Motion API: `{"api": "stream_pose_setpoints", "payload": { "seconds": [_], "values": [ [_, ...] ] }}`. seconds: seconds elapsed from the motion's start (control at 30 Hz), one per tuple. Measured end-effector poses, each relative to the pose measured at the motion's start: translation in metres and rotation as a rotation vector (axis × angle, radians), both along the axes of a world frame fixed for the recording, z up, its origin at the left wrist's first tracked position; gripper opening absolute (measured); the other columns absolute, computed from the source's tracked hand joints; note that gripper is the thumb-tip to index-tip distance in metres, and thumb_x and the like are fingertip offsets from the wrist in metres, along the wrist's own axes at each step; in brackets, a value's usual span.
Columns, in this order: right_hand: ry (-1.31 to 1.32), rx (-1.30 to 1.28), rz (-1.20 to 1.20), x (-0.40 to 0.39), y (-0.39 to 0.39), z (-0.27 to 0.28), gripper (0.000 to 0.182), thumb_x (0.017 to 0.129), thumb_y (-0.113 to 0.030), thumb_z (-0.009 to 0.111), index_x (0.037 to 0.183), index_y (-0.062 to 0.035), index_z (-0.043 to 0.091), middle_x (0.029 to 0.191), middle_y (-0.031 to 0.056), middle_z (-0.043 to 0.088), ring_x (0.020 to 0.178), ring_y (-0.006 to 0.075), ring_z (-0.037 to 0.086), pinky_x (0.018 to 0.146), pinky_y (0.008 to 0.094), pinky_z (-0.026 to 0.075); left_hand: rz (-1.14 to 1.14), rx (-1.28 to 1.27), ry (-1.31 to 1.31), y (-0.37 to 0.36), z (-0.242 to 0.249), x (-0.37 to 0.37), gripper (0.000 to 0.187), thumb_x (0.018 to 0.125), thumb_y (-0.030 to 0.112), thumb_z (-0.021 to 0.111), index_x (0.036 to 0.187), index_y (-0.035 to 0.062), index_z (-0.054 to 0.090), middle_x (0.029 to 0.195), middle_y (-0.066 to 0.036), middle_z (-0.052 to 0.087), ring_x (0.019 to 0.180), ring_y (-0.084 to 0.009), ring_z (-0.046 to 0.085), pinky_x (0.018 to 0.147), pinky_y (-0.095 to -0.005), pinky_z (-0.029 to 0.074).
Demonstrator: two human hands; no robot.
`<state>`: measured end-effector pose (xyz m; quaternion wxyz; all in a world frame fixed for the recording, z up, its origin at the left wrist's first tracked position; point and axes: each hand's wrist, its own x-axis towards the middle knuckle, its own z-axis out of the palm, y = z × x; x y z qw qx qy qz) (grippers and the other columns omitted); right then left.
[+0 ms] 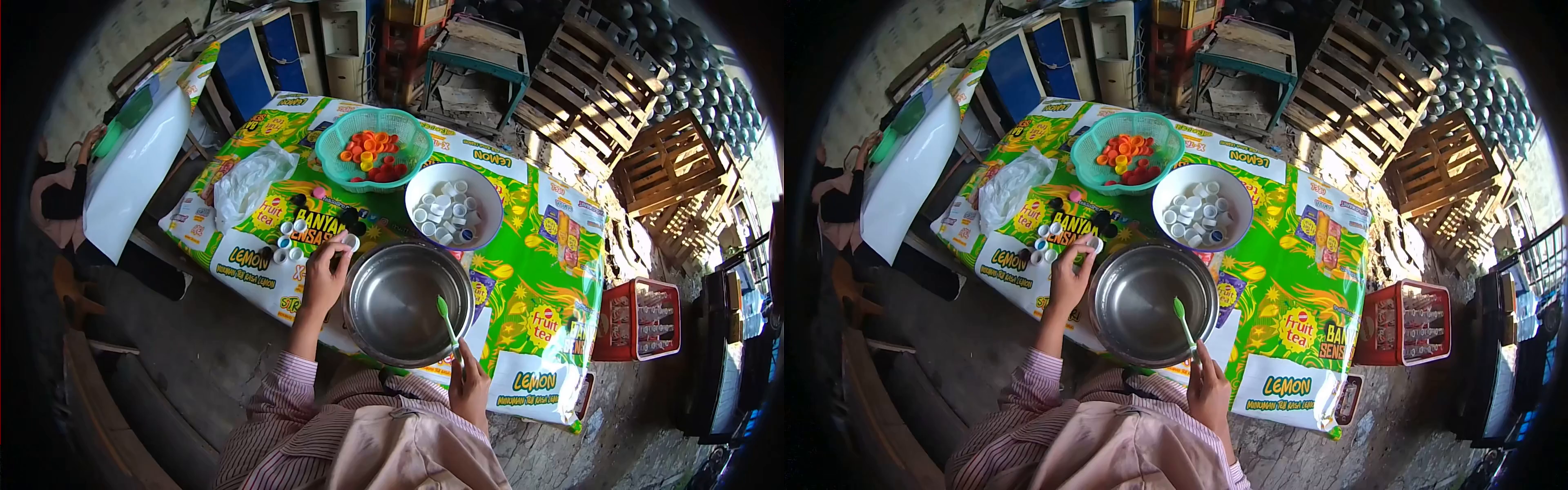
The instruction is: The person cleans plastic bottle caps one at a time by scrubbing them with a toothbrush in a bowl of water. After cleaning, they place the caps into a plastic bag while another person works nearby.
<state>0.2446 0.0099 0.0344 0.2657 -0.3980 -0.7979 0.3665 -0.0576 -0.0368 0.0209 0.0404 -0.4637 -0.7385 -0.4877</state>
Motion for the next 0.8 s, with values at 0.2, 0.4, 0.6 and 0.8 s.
{"api": "stream_pose_setpoints", "payload": {
  "seconds": [0.2, 0.4, 0.6, 0.8],
  "values": [
    [-0.047, -0.026, -0.045, 0.008, -0.004, 0.005, 0.04, 0.085, -0.002, 0.053, 0.125, -0.006, 0.048, 0.08, 0.0172, 0.061, 0.062, 0.0294, 0.06, 0.058, 0.0368, 0.046, -0.461, -0.397, 0.104, 0.013, -0.009, 0.058, 0.087, 0.071, 0.016, 0.072, 0.141, 0.0129, 0.02, 0.098, -0.002, 0.065, 0.098, -0.0257, 0.056, 0.092, -0.0395, 0.038],
    [-0.026, -0.021, -0.061, 0.011, -0.003, 0.001, 0.041, 0.084, -0.001, 0.053, 0.125, -0.0072, 0.048, 0.082, 0.0164, 0.061, 0.065, 0.0302, 0.061, 0.058, 0.0372, 0.046, -0.489, -0.589, 0.127, 0.029, -0.034, 0.077, 0.104, 0.064, 0.005, 0.069, 0.144, 0.0132, 0.002, 0.089, -0.005, 0.065, 0.085, -0.025, 0.06, 0.087, -0.038, 0.04],
    [-0.035, -0.005, -0.032, 0.012, 0.0, -0.002, 0.04, 0.085, -0.003, 0.052, 0.125, -0.0069, 0.049, 0.085, 0.0192, 0.063, 0.053, 0.0216, 0.056, 0.053, 0.0319, 0.044, -0.496, -0.645, 0.02, 0.033, -0.035, 0.079, 0.105, 0.063, 0.004, 0.069, 0.144, 0.013, 0.002, 0.09, -0.008, 0.065, 0.086, -0.0258, 0.062, 0.089, -0.039, 0.04],
    [-0.029, -0.019, -0.024, 0.01, 0.002, -0.003, 0.04, 0.086, -0.003, 0.052, 0.125, -0.0061, 0.049, 0.086, 0.0209, 0.064, 0.063, 0.0251, 0.063, 0.058, 0.0333, 0.047, -0.561, -0.538, -0.208, 0.033, -0.032, 0.078, 0.108, 0.064, 0.001, 0.069, 0.143, 0.0126, -0.003, 0.09, -0.01, 0.064, 0.082, -0.0268, 0.062, 0.083, -0.0371, 0.046]
  ]
}}
